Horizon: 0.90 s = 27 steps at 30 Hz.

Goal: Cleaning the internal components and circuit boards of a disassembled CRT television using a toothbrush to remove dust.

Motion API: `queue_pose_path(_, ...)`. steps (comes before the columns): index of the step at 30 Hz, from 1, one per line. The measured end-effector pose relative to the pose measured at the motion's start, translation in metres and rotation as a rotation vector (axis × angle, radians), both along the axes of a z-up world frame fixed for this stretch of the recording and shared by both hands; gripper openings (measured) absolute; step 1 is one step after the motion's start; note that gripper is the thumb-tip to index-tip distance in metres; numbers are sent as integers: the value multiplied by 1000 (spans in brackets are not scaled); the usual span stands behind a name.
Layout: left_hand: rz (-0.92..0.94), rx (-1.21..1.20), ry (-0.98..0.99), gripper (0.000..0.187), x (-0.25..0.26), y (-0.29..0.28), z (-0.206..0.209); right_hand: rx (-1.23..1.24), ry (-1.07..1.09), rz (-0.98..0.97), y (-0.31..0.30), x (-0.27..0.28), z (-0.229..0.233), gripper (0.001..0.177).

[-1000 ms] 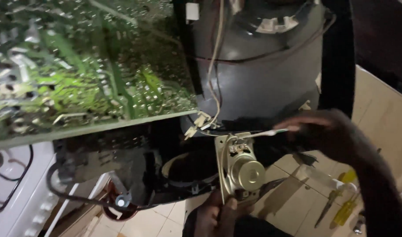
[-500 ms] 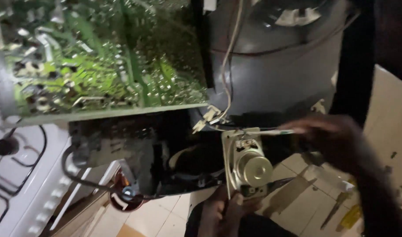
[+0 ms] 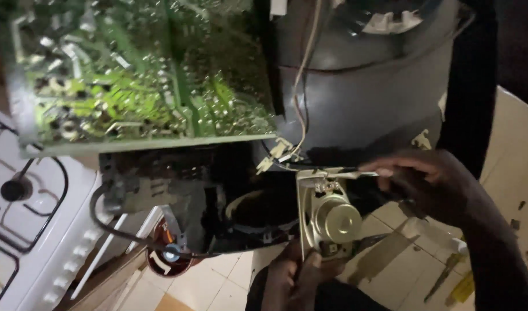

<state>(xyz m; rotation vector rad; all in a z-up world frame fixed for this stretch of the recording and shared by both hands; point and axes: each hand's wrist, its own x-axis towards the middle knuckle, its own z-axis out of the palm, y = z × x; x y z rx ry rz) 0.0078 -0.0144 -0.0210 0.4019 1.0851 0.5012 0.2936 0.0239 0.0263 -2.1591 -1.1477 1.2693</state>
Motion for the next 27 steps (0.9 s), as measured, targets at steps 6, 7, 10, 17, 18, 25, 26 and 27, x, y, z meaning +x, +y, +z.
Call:
queue_pose_path(6, -65, 197, -4, 46, -1, 8, 30, 169, -12, 116, -14, 25, -10, 38)
queue_pose_path(7, -68, 202, -8, 46, -2, 17, 40, 173, -16, 112, -6, 12, -4, 38)
queue_pose_path(10, -518, 79, 541, 44, -3, 25, 54, 196, 21, 73, -7, -2, 8, 32)
queue_pose_path(17, -24, 227, 103, 42, -1, -8, 8, 116, -228, -7, -49, 7, 29, 27)
queue_pose_path(18, -9, 270, -60, 42, -1, -7, 1, 320, -236, -67, -54, -2, 34, 22)
queue_pose_path(25, 0, 307, 6, 44, 5, -1, 15, 282, -68, -263, -70, -70, 27, 32)
queue_pose_path(26, -51, 272, 63, 44, 5, 2, 23, 252, -31, -260, -72, -72, 26, 35)
queue_pose_path(27, -103, 237, 119, 46, 5, 5, 31, 222, 6, -256, -75, -76, 27, 39)
